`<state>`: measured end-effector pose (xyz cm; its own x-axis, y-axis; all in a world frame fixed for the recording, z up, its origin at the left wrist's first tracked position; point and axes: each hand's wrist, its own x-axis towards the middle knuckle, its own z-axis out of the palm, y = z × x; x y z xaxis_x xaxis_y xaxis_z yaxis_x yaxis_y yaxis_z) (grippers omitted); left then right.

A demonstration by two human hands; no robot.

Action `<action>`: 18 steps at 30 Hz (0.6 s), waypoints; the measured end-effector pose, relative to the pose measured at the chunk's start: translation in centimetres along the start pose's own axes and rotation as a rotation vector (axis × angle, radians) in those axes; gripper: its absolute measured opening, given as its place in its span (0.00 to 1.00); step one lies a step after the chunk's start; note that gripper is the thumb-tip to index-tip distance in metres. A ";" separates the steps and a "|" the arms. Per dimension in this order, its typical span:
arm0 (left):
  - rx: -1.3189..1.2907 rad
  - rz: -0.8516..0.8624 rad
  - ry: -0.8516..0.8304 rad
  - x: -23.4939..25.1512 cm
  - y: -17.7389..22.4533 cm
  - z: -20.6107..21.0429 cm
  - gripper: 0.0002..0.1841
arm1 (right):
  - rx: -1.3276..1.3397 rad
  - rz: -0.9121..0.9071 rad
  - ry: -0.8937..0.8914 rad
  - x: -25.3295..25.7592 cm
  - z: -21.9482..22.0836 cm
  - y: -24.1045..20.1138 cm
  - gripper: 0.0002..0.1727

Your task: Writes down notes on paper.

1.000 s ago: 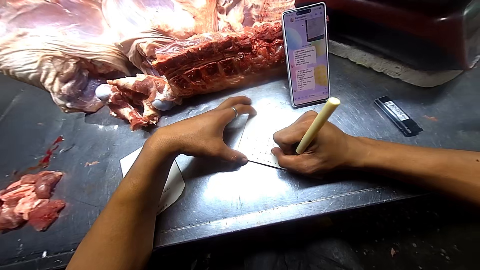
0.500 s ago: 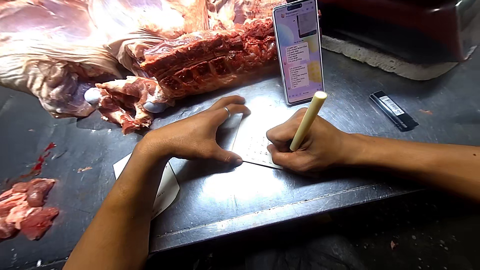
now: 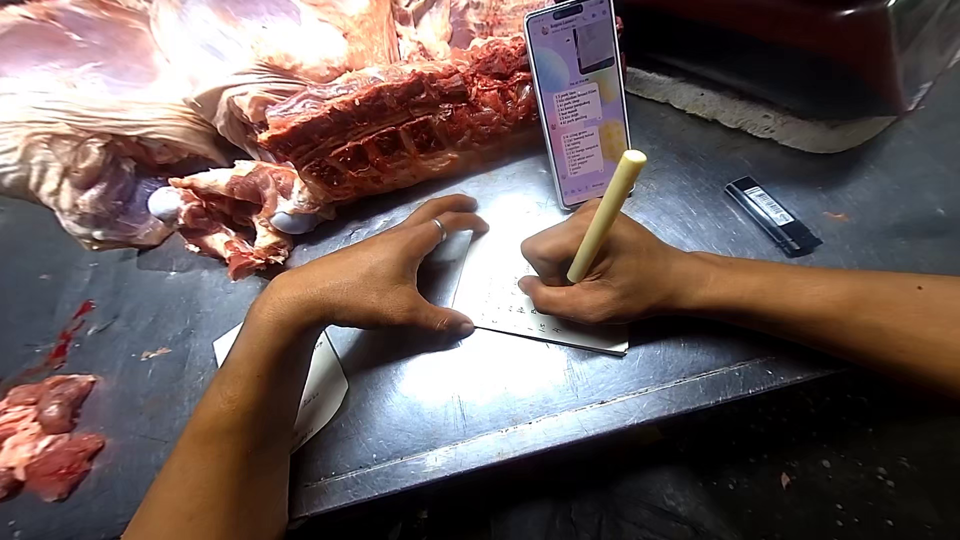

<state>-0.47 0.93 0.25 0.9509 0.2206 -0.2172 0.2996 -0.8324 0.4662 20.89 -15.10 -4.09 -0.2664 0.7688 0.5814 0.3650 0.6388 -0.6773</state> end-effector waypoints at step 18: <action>0.019 0.015 0.007 0.1 -0.1 0.0 0.53 | -0.064 -0.045 -0.041 -0.2 0.1 0.2 0.13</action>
<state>-0.42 1.02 0.16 0.9558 0.2112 -0.2046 0.2837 -0.8450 0.4532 20.92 -15.08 -4.37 -0.3194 0.7409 0.5908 0.4082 0.6702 -0.6199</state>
